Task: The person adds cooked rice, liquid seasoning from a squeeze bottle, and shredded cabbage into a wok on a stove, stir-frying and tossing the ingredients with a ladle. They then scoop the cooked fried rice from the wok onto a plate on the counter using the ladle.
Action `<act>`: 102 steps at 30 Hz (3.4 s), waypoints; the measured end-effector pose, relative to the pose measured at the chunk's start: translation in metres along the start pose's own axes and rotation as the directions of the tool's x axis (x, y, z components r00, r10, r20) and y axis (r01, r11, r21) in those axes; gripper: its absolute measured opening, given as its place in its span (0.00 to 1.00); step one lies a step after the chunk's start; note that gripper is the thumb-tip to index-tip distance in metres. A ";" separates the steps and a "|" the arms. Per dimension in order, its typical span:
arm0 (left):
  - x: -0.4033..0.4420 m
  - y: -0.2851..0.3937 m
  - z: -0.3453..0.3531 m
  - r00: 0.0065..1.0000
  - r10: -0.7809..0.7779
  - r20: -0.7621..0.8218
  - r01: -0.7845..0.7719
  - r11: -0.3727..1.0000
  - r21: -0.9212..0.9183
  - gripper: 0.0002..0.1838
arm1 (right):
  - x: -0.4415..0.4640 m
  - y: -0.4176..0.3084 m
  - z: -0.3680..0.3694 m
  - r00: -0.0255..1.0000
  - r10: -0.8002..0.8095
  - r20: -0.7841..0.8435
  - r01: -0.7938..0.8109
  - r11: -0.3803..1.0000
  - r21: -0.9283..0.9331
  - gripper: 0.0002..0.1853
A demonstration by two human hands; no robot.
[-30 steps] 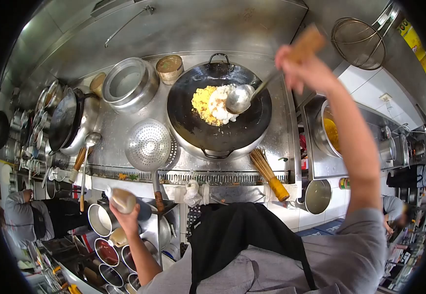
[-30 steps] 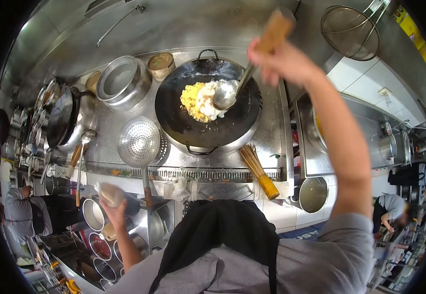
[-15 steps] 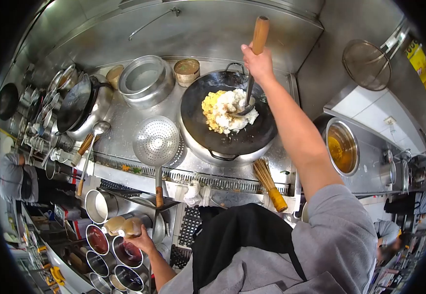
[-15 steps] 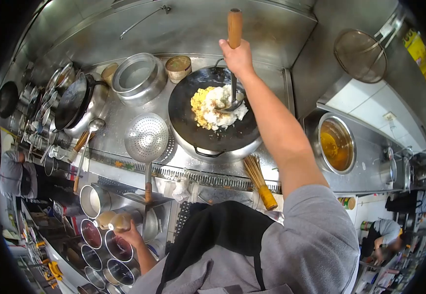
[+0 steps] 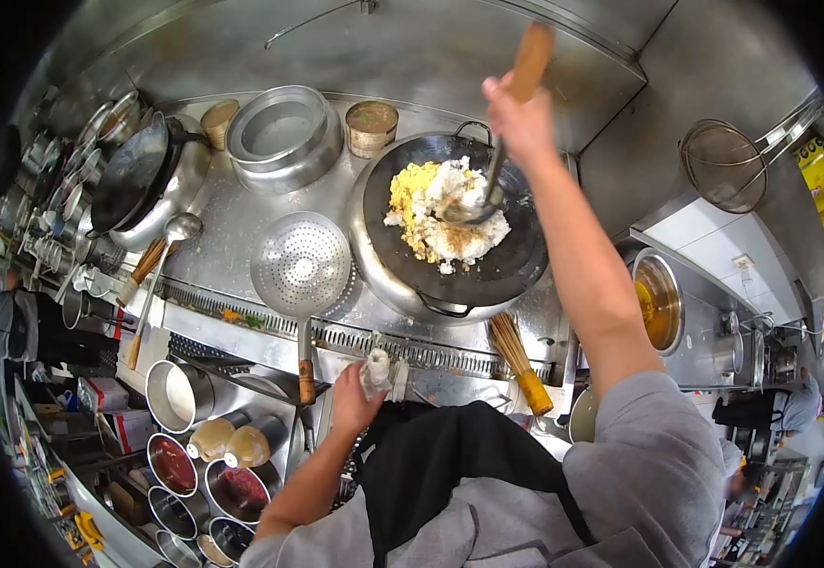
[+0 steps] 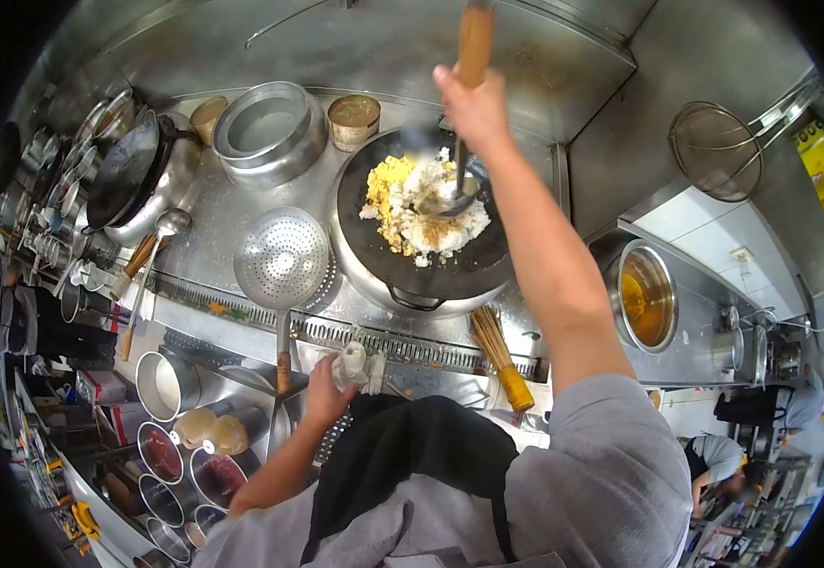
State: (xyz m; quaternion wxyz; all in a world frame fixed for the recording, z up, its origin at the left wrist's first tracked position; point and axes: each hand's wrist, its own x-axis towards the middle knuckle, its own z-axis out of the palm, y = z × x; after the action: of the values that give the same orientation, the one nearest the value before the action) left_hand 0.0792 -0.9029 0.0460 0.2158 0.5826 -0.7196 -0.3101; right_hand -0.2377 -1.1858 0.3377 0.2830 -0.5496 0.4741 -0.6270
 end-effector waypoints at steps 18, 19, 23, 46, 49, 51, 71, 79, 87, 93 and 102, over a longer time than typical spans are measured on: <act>0.083 0.008 -0.078 0.781 -0.192 0.594 0.623 0.179 -0.762 0.21 | -0.040 0.024 -0.044 0.953 0.130 -0.275 -0.115 0.991 0.070 0.15; 0.094 0.026 -0.066 0.746 -0.266 0.611 0.661 0.181 -0.728 0.21 | -0.033 0.036 -0.044 0.980 0.166 -0.107 -0.147 0.976 0.163 0.16; 0.129 0.083 0.005 0.727 -0.189 0.660 0.684 0.129 -0.718 0.30 | -0.035 -0.069 -0.010 0.999 -0.031 0.014 0.028 0.983 0.179 0.17; 0.178 0.102 0.091 0.896 -0.351 0.274 0.388 0.316 -0.866 0.12 | -0.030 0.009 -0.030 0.969 -0.241 -0.045 0.244 0.968 0.058 0.18; 0.181 0.099 0.092 0.899 -0.337 0.278 0.387 0.318 -0.866 0.12 | -0.020 0.070 -0.005 0.996 -0.091 0.014 0.090 0.995 0.047 0.17; 0.182 0.090 0.094 0.886 -0.317 0.338 0.440 0.348 -0.828 0.12 | -0.008 0.021 0.004 0.998 -0.042 0.038 0.045 0.995 -0.093 0.15; 0.103 0.131 -0.022 0.773 -0.204 0.601 0.615 0.004 -0.789 0.06 | -0.026 -0.077 -0.070 0.978 0.076 -0.195 -0.037 0.980 0.197 0.14; 0.147 0.109 0.056 0.794 -0.176 0.581 0.607 0.187 -0.773 0.08 | -0.065 -0.027 0.005 0.865 0.143 -0.481 -0.240 0.959 -0.147 0.12; 0.040 0.099 -0.017 0.895 -0.284 0.343 0.409 0.216 -0.887 0.10 | -0.006 -0.143 -0.060 0.980 0.055 -0.190 -0.021 0.985 0.173 0.15; 0.138 0.092 0.038 0.803 -0.214 0.556 0.595 0.308 -0.742 0.11 | -0.061 0.000 -0.007 0.925 0.179 -0.335 -0.118 0.973 0.196 0.11; 0.068 0.110 -0.029 0.824 -0.282 0.491 0.535 0.106 -0.838 0.05 | -0.042 -0.147 -0.052 0.944 0.014 -0.329 0.026 0.993 0.115 0.17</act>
State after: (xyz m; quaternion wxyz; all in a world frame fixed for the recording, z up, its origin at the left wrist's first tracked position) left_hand 0.0052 -0.9605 0.1401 0.3524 0.4651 -0.2019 -0.7866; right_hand -0.2534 -1.0771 0.4559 0.2297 -0.4208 0.4752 -0.7377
